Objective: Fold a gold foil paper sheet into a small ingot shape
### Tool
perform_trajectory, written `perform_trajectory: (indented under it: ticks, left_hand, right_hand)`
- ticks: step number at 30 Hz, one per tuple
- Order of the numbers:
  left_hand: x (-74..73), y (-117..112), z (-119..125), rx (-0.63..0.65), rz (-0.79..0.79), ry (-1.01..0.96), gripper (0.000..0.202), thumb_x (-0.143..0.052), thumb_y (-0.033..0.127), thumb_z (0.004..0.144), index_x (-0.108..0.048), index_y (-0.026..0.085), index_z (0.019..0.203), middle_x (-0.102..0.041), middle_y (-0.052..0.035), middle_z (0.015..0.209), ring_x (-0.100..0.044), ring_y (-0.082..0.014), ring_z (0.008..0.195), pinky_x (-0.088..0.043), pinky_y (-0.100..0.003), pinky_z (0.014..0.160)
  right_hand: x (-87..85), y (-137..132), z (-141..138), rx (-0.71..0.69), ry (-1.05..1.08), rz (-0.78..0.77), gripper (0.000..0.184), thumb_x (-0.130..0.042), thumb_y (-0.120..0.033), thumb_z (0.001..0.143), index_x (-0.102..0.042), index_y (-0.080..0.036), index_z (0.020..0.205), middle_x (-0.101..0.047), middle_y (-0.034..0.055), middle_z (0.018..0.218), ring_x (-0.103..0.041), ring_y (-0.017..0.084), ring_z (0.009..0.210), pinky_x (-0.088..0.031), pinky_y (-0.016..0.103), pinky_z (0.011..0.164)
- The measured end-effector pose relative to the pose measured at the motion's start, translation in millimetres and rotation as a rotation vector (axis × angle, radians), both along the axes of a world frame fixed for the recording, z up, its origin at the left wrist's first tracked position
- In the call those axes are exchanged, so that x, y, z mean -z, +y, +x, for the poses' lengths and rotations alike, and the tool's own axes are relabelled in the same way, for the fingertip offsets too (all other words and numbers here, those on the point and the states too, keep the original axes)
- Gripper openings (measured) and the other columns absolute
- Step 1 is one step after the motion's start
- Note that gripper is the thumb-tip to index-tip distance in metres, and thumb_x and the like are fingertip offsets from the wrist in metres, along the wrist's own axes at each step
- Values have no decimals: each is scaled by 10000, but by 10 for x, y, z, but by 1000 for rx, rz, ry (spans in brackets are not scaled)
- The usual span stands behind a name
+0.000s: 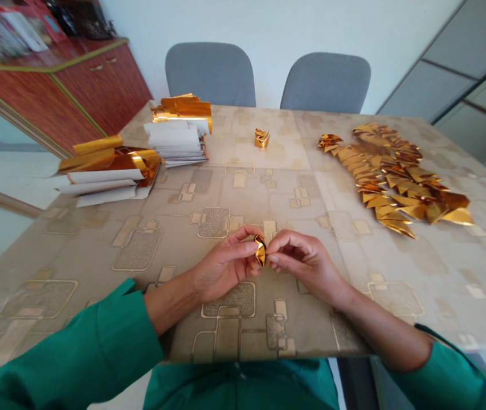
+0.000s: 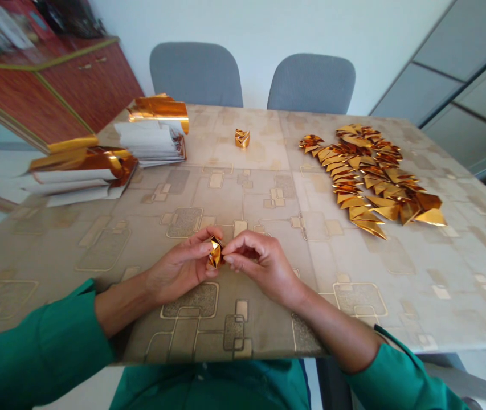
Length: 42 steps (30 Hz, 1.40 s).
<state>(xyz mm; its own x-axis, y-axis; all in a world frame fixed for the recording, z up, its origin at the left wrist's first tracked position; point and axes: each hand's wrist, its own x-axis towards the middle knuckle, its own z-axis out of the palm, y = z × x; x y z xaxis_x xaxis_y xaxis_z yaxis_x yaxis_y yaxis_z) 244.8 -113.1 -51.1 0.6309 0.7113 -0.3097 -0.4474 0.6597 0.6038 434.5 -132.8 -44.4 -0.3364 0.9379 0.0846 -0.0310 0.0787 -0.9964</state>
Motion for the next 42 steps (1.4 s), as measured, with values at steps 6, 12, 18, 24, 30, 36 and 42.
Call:
perform_trajectory:
  ticks: [6,12,18,24,30,36,42]
  left_hand:
    - [-21,2,-1,68,81,-25,269,-785,251,742,-606,189,933,-672,-24,801,-634,-114,701,-489,-159,559]
    - [-19,-10,-23,113,137,-5,225,-768,232,770,-621,183,933,-666,-16,799,-612,-92,653,-483,-163,563]
    - [-1,-11,-22,71,144,27,243,-797,228,744,-684,186,955,-652,-4,821,-605,-90,689,-510,-171,591]
    - [6,6,-23,68,163,35,239,-787,236,758,-715,190,981,-653,1,843,-591,-71,647,-516,-159,570]
    - [-28,-4,-13,34,140,38,281,-775,222,764,-694,182,1030,-656,-14,897,-606,-82,663,-517,-167,564]
    - [-34,-4,-13,33,143,85,249,-763,243,779,-657,166,991,-619,-5,803,-594,-88,661,-509,-169,578]
    - [-40,-26,-3,52,143,88,246,-760,257,781,-664,161,986,-628,-19,875,-589,-81,654,-501,-176,578]
  right_hand:
    - [-2,22,-12,-19,224,-467,267,-726,-401,830,-593,-174,871,-622,-35,693,-554,57,564,-447,171,535]
    - [-68,3,25,-151,281,-715,337,-700,-449,840,-552,-153,772,-587,-55,616,-428,13,378,-269,131,349]
    - [-85,5,52,-152,265,-743,359,-737,-449,805,-537,-157,746,-570,-76,561,-394,3,333,-230,122,319]
    - [-63,9,44,-161,305,-791,345,-765,-421,782,-539,-161,775,-567,-83,551,-402,3,329,-218,112,308]
    - [-50,17,21,-173,402,-870,334,-806,-358,751,-541,-169,824,-552,-97,527,-339,-11,301,-164,103,297]
    - [6,-11,-17,-199,467,-876,313,-809,-359,752,-582,-159,832,-544,-98,477,-294,-8,294,-157,116,298]
    - [48,-10,-15,-256,505,-885,300,-817,-327,739,-572,-172,817,-535,-105,458,-268,-4,300,-152,122,313]
